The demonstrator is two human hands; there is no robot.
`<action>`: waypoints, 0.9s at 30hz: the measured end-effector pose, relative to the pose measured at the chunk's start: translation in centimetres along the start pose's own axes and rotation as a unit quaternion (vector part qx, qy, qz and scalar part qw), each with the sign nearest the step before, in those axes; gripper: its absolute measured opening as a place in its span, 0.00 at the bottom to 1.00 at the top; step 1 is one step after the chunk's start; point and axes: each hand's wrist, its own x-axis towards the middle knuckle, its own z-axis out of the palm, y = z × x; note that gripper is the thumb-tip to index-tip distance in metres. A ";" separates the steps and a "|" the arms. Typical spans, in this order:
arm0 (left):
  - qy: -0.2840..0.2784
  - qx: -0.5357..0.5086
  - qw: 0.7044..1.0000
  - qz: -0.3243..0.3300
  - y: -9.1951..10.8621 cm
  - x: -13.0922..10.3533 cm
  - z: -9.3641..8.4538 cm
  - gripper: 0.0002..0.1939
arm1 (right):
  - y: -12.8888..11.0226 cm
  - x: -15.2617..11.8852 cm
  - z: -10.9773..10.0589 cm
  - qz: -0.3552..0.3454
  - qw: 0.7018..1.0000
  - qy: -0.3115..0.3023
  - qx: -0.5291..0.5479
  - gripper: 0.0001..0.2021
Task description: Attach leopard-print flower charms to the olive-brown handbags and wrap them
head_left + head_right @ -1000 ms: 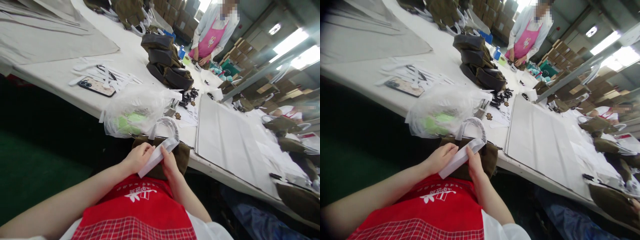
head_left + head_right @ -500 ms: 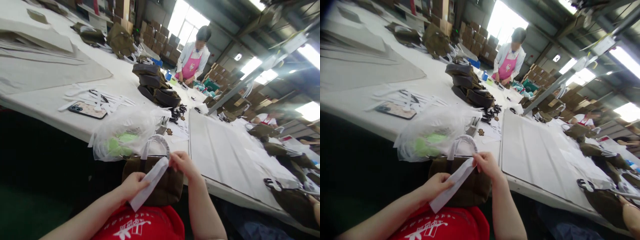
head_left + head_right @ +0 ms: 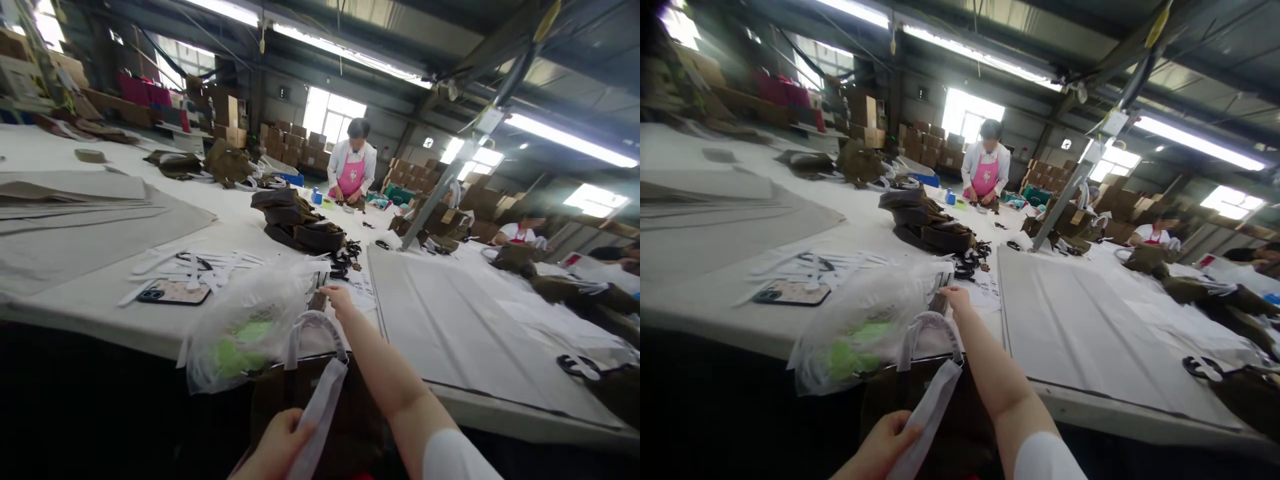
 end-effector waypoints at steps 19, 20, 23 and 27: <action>-0.007 -0.004 1.000 -0.018 1.9 -0.9 0.1 0.24 | -1.6 -6.5 -4.9 -0.022 0.990 -0.094 -0.107 0.07; -0.005 -0.008 1.000 -0.018 1.9 -0.8 0.1 0.24 | -1.6 -8.3 -5.5 -0.045 0.985 -0.139 -0.096 0.09; -0.006 -0.023 0.999 -0.023 2.2 -0.8 0.0 0.23 | -0.6 -14.2 -7.1 -0.025 0.960 -0.263 -0.093 0.13; -0.006 0.009 1.000 -0.005 2.4 -0.7 -0.3 0.22 | 3.1 -18.8 -8.7 0.107 0.935 -0.315 -0.120 0.16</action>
